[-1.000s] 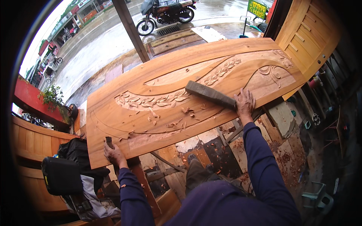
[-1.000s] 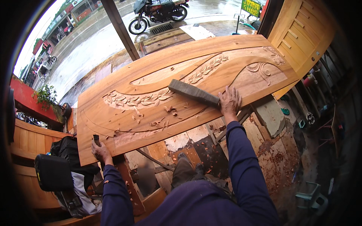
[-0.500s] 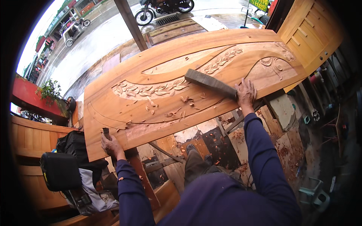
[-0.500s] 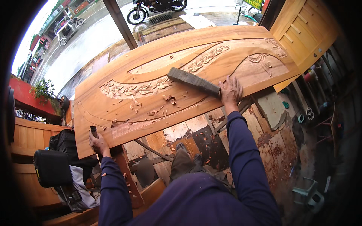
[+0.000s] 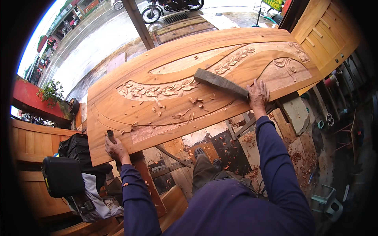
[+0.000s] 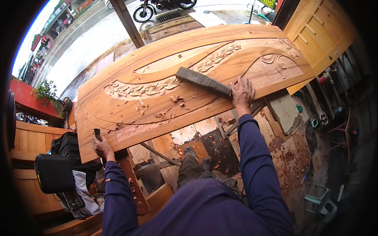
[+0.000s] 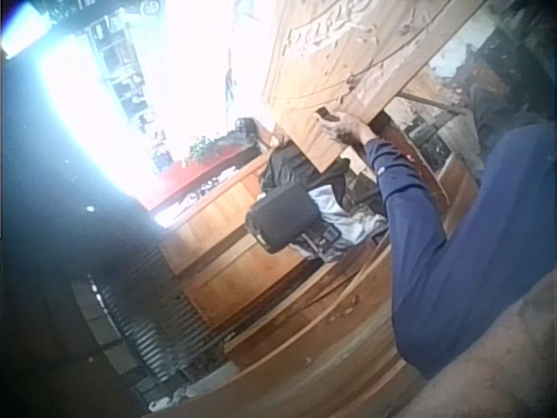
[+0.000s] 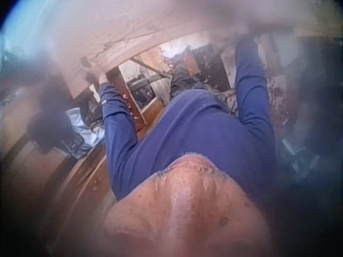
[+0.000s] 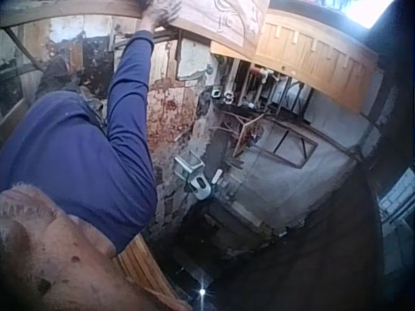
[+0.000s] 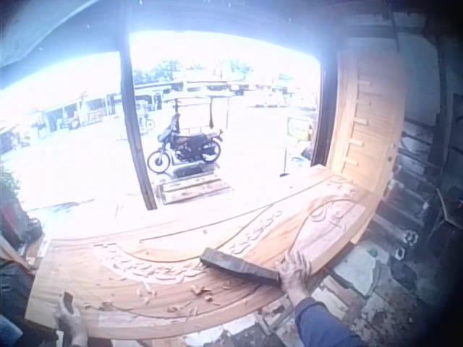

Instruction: The person carves intricate floral designs onto a large wooden panel. The person holds a chisel in one hand and strikes it repeatedly with a wooden mallet to chip away wood fragments and detail the surface patterns.

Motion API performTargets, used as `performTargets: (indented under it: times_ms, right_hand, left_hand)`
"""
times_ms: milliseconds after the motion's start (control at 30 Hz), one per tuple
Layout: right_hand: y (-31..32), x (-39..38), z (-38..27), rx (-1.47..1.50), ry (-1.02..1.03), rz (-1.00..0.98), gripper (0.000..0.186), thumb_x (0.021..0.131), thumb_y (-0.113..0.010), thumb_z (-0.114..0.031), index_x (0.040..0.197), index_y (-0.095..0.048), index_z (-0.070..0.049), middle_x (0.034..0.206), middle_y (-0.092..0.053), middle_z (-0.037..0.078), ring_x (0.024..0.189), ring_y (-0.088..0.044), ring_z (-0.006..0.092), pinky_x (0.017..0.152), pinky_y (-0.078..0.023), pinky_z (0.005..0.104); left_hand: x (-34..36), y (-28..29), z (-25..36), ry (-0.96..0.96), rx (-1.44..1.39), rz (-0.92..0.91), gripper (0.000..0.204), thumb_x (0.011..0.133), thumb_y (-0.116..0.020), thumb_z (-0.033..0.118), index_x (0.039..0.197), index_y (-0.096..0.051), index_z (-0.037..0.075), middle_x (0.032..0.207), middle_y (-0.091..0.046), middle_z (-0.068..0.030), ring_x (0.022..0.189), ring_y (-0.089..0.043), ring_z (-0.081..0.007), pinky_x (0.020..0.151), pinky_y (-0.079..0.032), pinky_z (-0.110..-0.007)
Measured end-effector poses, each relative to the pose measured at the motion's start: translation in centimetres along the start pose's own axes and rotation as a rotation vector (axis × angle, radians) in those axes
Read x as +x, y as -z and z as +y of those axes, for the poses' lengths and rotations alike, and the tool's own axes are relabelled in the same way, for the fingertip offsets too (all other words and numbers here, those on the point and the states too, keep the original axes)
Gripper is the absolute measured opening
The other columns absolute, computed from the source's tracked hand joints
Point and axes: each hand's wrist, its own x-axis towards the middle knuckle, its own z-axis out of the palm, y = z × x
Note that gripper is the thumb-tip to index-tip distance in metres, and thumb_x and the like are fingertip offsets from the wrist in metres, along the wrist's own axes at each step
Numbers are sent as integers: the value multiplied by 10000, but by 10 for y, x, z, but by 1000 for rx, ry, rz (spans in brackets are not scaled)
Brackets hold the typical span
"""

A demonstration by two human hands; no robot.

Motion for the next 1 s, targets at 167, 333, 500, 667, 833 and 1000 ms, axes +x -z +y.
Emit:
performTargets:
  times_ms: [167,333,500,667,833,1000]
  right_hand:
    - [1,-2,-3,9,5,-1,665,1021,-487,-633,1545,-534,-225,1609,-470,162,1502,-406,332,1233,-250,532]
    - [-1,-1,1,16,5,15,654,1019,-505,-619,1538,-540,-223,1605,-474,165,1500,-408,335,1231,-255,537]
    - [-1,-1,0,38,9,25,646,1016,-520,-609,1531,-549,-221,1603,-476,164,1494,-416,338,1230,-260,542]
    - [-2,0,3,40,-1,28,648,1015,-522,-610,1533,-550,-222,1609,-474,155,1497,-414,338,1232,-258,547]
    - [1,-2,0,46,1,15,650,1018,-514,-612,1538,-545,-223,1614,-468,152,1503,-407,333,1237,-250,544]
    - [4,-2,0,38,-6,-2,656,1023,-499,-619,1546,-534,-225,1620,-460,150,1508,-399,332,1241,-243,542]
  left_hand:
    - [1,-1,-6,-1,26,18,404,950,-673,244,1319,-632,84,1248,-706,-184,1147,-658,-381,1005,-502,-481]
    - [-1,-2,1,5,25,13,404,944,-674,236,1322,-636,97,1236,-708,-177,1128,-658,-381,1000,-502,-482]
    - [1,-4,-4,-1,16,36,413,934,-674,223,1330,-637,111,1233,-709,-173,1120,-656,-379,1004,-496,-483]
    - [2,-7,-4,-24,-20,41,436,917,-677,201,1341,-631,112,1246,-703,-173,1141,-650,-375,1010,-496,-481]
    - [0,-3,-2,-2,-10,25,445,908,-681,188,1344,-629,115,1251,-700,-172,1149,-646,-378,1011,-497,-481]
    - [0,0,1,9,-29,12,450,907,-681,189,1347,-626,117,1255,-698,-174,1154,-643,-382,1011,-497,-484]
